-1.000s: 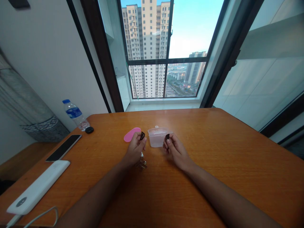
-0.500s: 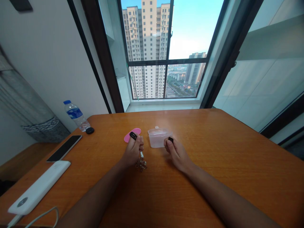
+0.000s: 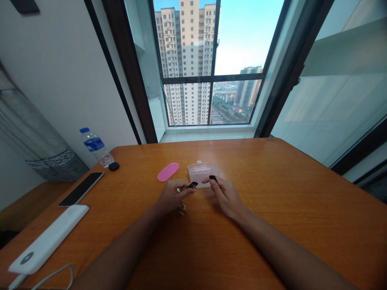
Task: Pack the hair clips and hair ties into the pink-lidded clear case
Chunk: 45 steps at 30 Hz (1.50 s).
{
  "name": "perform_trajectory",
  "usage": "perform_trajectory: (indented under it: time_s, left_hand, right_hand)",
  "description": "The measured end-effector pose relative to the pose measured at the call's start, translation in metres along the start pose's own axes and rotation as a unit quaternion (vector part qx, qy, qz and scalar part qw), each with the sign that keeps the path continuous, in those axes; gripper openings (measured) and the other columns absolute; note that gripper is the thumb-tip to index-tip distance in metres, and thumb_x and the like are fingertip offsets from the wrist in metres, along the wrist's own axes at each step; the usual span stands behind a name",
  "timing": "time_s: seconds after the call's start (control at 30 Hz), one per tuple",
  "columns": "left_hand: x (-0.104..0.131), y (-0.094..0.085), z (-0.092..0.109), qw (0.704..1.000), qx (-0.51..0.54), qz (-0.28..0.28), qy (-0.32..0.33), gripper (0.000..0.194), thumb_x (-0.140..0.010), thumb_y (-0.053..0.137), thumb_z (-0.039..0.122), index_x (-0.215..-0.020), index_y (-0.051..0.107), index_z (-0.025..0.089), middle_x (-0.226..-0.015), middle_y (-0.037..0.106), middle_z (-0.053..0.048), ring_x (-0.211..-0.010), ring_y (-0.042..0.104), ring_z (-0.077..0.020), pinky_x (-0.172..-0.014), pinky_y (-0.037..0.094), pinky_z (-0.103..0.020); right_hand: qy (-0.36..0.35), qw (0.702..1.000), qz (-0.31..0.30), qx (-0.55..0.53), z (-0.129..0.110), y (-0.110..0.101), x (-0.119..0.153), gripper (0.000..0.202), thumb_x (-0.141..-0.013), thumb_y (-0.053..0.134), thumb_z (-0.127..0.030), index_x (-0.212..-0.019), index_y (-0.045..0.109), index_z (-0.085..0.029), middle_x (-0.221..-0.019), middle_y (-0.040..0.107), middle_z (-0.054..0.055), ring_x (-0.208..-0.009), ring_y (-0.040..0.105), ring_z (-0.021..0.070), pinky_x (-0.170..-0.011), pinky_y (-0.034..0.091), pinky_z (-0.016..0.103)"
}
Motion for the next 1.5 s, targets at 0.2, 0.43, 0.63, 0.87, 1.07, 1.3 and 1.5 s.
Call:
perform_trajectory:
  time_s: [0.2,0.43,0.63,0.87,1.07,1.3,1.5]
  left_hand:
    - [0.001,0.004,-0.001,0.999,0.004,-0.022,-0.023,0.029,-0.087,0.061,0.041,-0.078,0.076,0.018,-0.064,0.066,-0.002,-0.062,0.058,-0.0148,-0.062,0.046,-0.028]
    - [-0.001,0.006,-0.001,0.994,0.110,-0.008,-0.002,0.035,-0.094,0.050,0.042,-0.110,0.063,0.014,-0.093,0.073,-0.009,-0.074,0.059,-0.0147,-0.075,0.048,-0.028]
    - [-0.003,0.007,-0.004,0.988,0.154,0.011,-0.008,0.031,-0.092,0.056,0.042,-0.107,0.062,0.015,-0.104,0.072,-0.011,-0.087,0.063,-0.0167,-0.085,0.049,-0.031]
    - [-0.005,0.002,-0.012,0.995,0.084,0.044,-0.037,0.025,-0.081,0.069,0.039,-0.092,0.076,0.017,-0.089,0.075,-0.006,-0.086,0.068,-0.0208,-0.082,0.053,-0.033]
    - [-0.003,0.001,-0.007,0.997,0.030,0.046,-0.048,0.024,-0.078,0.072,0.037,-0.088,0.079,0.017,-0.085,0.077,-0.007,-0.080,0.069,-0.0223,-0.077,0.053,-0.033]
    - [0.000,0.008,0.001,1.000,-0.001,-0.007,0.004,0.023,-0.084,0.066,0.037,-0.094,0.080,0.022,-0.088,0.077,-0.006,-0.080,0.068,-0.0208,-0.077,0.051,-0.031]
    - [0.003,0.010,0.011,0.997,-0.019,-0.036,0.063,0.021,-0.087,0.062,0.033,-0.098,0.078,0.022,-0.088,0.074,-0.006,-0.080,0.066,-0.0189,-0.076,0.048,-0.029]
  right_hand:
    - [0.030,0.997,0.064,-0.040,0.006,-0.004,0.003,0.024,-0.103,0.034,-0.040,-0.098,0.050,-0.023,-0.079,0.055,0.001,-0.071,0.052,0.0172,-0.066,0.040,0.029]
    - [-0.038,0.995,0.095,0.013,-0.007,-0.010,-0.001,0.020,-0.097,0.049,-0.037,-0.089,0.061,-0.022,-0.094,0.060,0.007,-0.091,0.055,0.0224,-0.082,0.044,0.035]
    - [0.033,0.991,0.109,-0.070,0.008,-0.009,-0.005,0.019,-0.086,0.067,-0.039,-0.090,0.072,-0.021,-0.088,0.071,0.006,-0.083,0.063,0.0221,-0.077,0.050,0.036]
    - [0.125,0.964,0.113,-0.204,0.033,0.000,-0.006,0.041,-0.071,0.081,-0.041,-0.104,0.073,-0.017,-0.088,0.076,0.008,-0.077,0.070,0.0217,-0.073,0.055,0.034]
    - [0.093,0.981,0.068,-0.158,0.027,0.003,-0.004,0.042,-0.079,0.076,-0.038,-0.116,0.068,-0.019,-0.077,0.072,0.002,-0.062,0.061,0.0149,-0.057,0.046,0.027]
    - [0.087,0.982,0.020,-0.169,0.027,0.013,-0.001,0.036,-0.081,0.074,-0.038,-0.111,0.067,-0.020,-0.081,0.075,0.005,-0.075,0.069,0.0213,-0.069,0.052,0.032]
    - [0.071,0.992,0.028,-0.096,0.025,0.010,0.000,0.030,-0.081,0.073,-0.037,-0.107,0.068,-0.022,-0.083,0.076,0.004,-0.071,0.068,0.0203,-0.066,0.050,0.031]
Point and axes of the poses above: each hand's wrist, its own x-axis away from the middle knuckle, its own y-axis out of the palm, z = x × y, the point moved 5 cm from there along -x, towards the middle knuckle
